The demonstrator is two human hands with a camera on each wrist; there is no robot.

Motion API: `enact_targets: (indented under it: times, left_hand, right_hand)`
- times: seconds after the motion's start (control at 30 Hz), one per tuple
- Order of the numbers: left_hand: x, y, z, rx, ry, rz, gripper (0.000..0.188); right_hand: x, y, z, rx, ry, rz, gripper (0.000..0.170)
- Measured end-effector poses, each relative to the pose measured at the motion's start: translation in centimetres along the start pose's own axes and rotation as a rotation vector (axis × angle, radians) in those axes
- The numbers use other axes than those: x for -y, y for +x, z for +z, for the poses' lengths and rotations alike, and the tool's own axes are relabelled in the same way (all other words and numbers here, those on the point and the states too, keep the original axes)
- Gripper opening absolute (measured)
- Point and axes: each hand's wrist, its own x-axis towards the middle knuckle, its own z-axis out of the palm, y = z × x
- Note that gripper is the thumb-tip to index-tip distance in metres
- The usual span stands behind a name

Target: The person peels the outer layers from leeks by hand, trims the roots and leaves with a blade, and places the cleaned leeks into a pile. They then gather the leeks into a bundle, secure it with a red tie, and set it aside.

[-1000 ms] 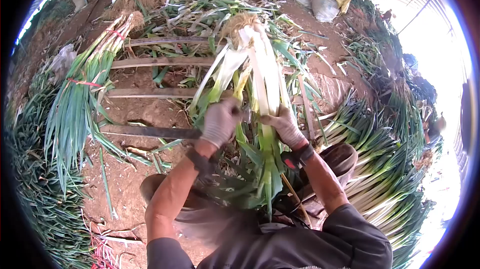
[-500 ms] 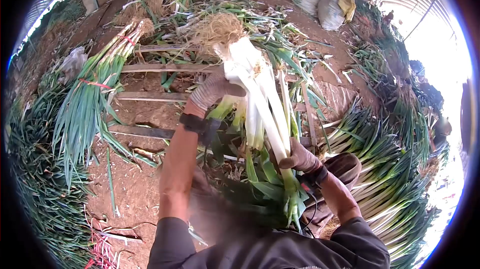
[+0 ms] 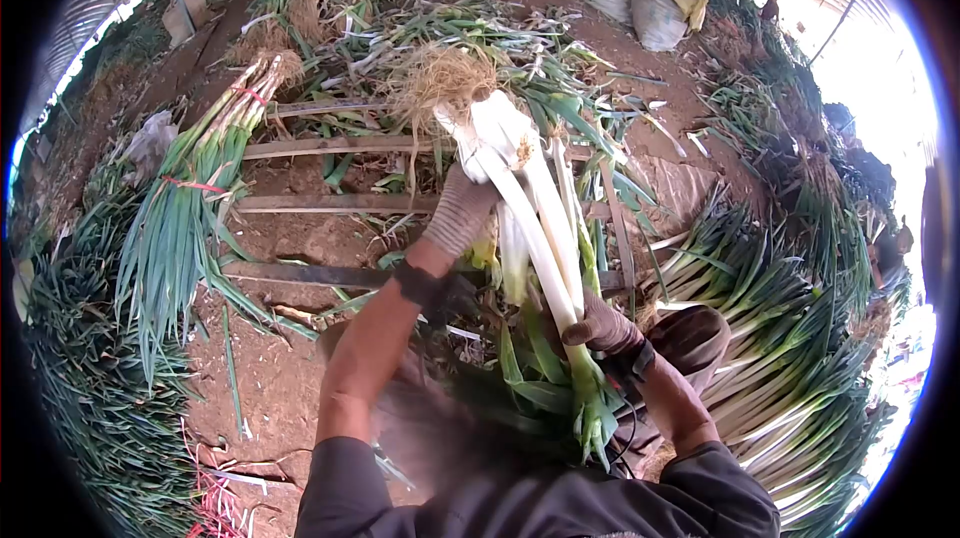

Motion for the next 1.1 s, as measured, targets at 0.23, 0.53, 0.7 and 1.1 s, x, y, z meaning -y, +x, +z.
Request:
enact_targets:
  times: [0.23, 0.53, 0.7, 1.1]
  left_hand:
    - [-4.7, 4.2, -11.3, -0.524, 0.130, -0.125, 0.023]
    - [-18.4, 1.4, -30.4, -0.448, 2.118, -0.135, 0.030]
    - [-7.5, -8.5, -7.5, 1.069, 1.667, -0.891, 0.044]
    - [-21.8, 19.1, 0.7, -0.214, 1.329, 0.073, 0.048]
  right_hand:
    - [2.9, -2.2, 2.2, -0.249, -0.279, -0.001, 0.066]
    - [1.6, -5.7, -5.7, -0.667, -0.188, -0.133, 0.028]
    - [-0.2, -4.8, -7.2, -0.656, 0.022, -0.218, 0.035]
    - [-1.1, -5.9, -8.7, -0.642, 0.046, -0.144, 0.040]
